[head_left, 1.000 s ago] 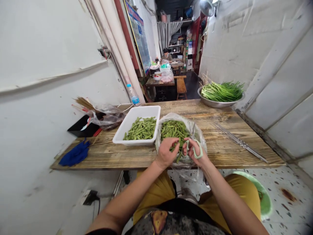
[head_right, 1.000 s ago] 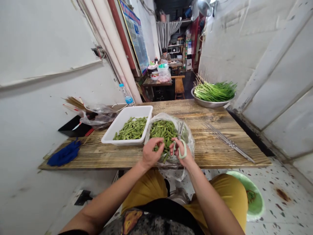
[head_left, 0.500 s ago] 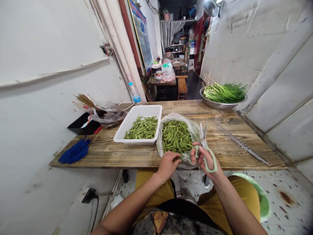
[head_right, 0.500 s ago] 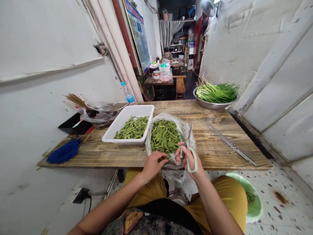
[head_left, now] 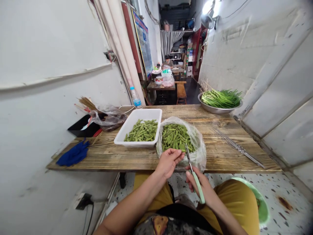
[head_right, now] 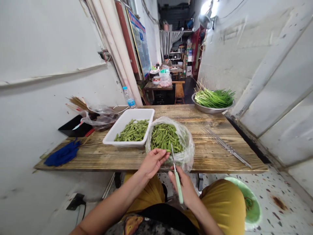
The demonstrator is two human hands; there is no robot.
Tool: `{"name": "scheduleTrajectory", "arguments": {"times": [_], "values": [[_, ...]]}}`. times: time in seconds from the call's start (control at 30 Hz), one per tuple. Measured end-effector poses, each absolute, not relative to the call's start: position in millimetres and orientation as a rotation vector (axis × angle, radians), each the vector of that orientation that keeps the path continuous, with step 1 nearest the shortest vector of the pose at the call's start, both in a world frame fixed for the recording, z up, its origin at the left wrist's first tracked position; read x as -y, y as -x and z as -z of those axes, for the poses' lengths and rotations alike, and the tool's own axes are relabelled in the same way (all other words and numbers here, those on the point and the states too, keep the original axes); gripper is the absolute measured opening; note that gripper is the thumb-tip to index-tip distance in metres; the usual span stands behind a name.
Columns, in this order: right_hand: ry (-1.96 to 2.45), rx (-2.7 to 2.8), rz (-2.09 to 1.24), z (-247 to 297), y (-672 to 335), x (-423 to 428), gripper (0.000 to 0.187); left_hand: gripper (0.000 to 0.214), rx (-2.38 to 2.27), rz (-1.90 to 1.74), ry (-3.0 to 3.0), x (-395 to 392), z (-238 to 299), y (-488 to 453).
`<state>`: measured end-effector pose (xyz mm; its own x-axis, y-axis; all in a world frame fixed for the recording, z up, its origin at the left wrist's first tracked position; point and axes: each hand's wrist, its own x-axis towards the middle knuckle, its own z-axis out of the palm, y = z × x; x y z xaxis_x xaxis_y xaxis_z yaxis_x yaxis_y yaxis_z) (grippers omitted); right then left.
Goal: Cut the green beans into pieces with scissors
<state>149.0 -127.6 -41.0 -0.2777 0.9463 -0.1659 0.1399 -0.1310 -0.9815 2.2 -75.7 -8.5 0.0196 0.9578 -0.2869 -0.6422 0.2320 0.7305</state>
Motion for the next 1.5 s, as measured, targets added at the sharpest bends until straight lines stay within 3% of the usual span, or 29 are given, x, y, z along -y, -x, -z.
{"name": "scheduleTrajectory", "arguments": {"times": [0.57, 0.67, 0.77, 0.9, 1.1, 1.5], "values": [[1.278, 1.269, -1.554, 40, -139, 119, 0.039, 0.029, -0.929, -1.361, -0.516, 81, 14, -17], [1.301, 1.158, -1.533, 42, -146, 112, 0.041, 0.025, -1.158, -1.648, -0.717, 58, 6, 22], [1.289, 1.078, -1.515, 39, -157, 106, 0.046, 0.022, -1.741, -2.006, -1.118, 30, -9, 84], [1.232, 1.052, -1.573, 36, -163, 105, 0.049, 0.021, -2.22, -1.54, -1.938, 16, -22, 120], [1.224, 1.054, -1.626, 42, -156, 108, 0.048, 0.023, -1.438, -0.503, -2.776, 29, 3, 47], [1.182, 1.125, -1.633, 47, -157, 113, 0.034, 0.016, -1.573, -0.413, -2.6, 31, 11, 31]]}}
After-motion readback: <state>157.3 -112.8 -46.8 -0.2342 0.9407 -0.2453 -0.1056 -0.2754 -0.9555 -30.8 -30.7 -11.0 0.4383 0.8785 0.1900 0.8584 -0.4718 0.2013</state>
